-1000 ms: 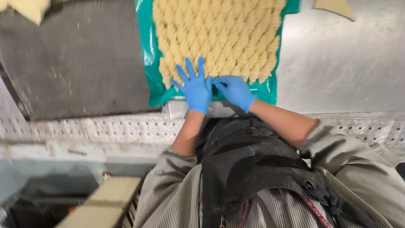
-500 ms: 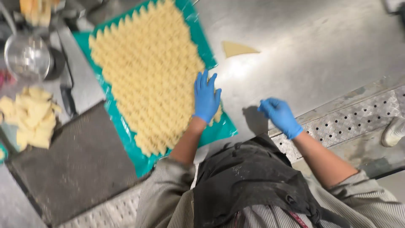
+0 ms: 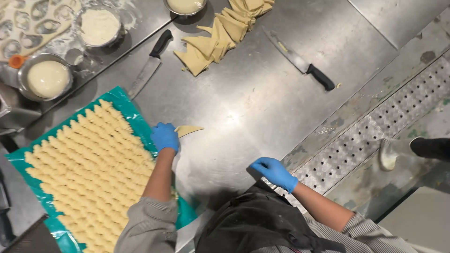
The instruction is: Manually rolling triangular pieces of dough into croissant shapes and arranging them on a prepared tray.
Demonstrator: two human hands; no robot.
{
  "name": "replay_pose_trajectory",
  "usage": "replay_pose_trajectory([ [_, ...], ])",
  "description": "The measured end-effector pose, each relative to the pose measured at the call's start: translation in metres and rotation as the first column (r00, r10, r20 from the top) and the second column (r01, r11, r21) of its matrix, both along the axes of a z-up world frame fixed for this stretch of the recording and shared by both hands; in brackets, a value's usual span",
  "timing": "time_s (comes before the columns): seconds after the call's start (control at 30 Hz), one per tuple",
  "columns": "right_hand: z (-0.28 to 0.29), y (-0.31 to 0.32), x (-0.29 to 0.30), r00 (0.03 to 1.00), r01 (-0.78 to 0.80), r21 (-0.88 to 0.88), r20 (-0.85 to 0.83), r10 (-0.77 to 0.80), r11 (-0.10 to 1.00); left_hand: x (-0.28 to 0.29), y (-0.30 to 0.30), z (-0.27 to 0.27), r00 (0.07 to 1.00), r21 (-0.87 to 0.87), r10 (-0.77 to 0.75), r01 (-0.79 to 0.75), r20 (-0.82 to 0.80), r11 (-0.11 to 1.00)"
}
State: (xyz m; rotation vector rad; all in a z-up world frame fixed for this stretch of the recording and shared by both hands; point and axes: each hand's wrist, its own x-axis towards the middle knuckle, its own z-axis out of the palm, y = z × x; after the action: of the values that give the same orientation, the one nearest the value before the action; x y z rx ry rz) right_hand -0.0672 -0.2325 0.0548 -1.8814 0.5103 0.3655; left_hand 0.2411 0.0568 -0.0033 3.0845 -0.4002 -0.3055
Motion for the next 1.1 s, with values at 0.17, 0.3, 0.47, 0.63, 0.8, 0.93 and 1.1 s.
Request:
replay_pose_trajectory([
  [0.17, -0.005, -0.036, 0.055, 0.991, -0.072, 0.255, -0.091, 0.098, 0.964, -0.059, -0.043, 0.008, 0.973, -0.558, 0.153, -0.225, -0.173, 0.799],
  [0.3, 0.013, -0.020, 0.108, 0.947, 0.117, 0.679, -0.296, 0.124, 0.725, -0.132, -0.076, -0.013, 0.851, -0.848, 0.141, -0.520, -0.505, 0.105],
  [0.47, -0.051, -0.007, 0.135, 0.887, 0.411, 0.815, -0.460, 0.026, 0.410, -0.206, -0.110, -0.020, 0.504, -0.418, -0.117, -0.808, -0.856, -0.416],
  [0.63, -0.054, -0.017, 0.134, 0.906, 0.305, 0.808, -0.409, 0.107, 0.504, -0.241, -0.096, -0.042, 0.426, -0.363, -0.047, -0.818, -0.903, -0.446],
  [0.8, -0.002, -0.010, 0.126, 0.880, 0.209, 0.661, -0.448, 0.156, 0.721, -0.249, -0.077, -0.030, 0.801, -0.869, 0.442, -0.486, -0.403, 0.089],
  [0.93, -0.038, 0.001, 0.138, 0.852, 0.040, 0.424, -0.487, 0.191, 0.905, -0.266, -0.095, -0.043, 0.932, -0.852, 0.298, -0.322, -0.207, 0.412],
  [1.1, -0.080, 0.009, 0.163, 0.921, 0.015, 0.613, -0.315, 0.228, 0.790, -0.255, -0.112, -0.050, 0.851, -0.317, -0.522, 0.478, -0.063, 0.819],
])
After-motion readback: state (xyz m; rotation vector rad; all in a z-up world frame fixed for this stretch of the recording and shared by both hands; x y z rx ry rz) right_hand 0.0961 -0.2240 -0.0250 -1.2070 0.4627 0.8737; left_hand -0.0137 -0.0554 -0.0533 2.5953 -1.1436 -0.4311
